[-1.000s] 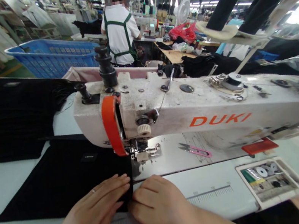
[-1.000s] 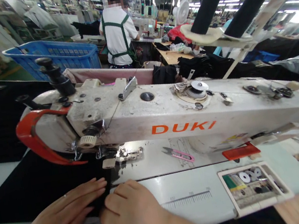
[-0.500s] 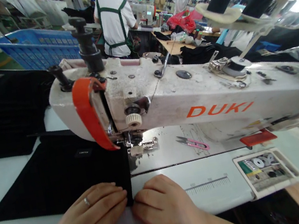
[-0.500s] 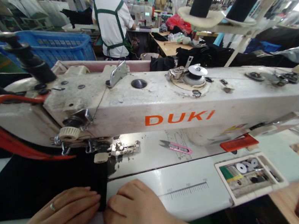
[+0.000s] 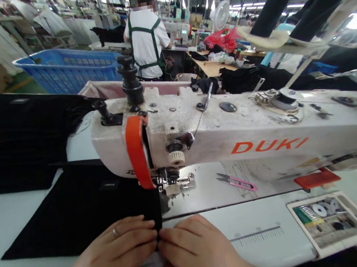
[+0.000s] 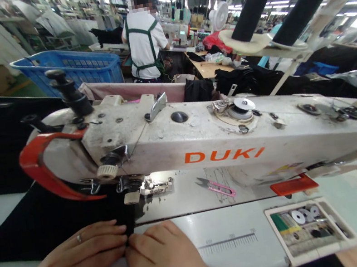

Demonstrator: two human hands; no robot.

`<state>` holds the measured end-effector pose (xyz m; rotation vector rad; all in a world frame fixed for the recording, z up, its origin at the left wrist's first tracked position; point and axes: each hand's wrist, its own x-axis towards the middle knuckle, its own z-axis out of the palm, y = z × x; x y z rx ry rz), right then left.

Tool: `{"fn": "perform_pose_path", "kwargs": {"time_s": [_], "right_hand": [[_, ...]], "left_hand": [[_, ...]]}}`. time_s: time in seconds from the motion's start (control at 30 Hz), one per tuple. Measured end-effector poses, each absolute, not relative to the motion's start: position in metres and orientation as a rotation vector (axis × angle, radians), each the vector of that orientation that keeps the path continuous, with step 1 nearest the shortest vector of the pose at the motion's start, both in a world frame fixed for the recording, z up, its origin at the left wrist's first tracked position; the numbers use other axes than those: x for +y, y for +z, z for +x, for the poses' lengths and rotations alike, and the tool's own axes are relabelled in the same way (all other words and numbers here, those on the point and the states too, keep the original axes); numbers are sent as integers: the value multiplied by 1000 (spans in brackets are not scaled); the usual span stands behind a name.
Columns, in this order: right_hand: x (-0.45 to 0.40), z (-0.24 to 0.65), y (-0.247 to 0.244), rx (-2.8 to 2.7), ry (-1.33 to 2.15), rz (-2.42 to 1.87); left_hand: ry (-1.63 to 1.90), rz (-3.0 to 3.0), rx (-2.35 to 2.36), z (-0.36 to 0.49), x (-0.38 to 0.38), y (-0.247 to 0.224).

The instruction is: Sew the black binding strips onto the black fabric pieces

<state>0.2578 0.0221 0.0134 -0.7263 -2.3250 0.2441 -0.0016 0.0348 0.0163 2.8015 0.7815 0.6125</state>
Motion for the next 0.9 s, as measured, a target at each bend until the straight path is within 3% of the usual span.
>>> {"fn": "perform_pose_path", "kwargs": {"time_s": [0.9], "right_hand": [[78,246,25,-2569,234,-1204]], "left_hand": [[660,2511,1048,-15,138,-15]]}}
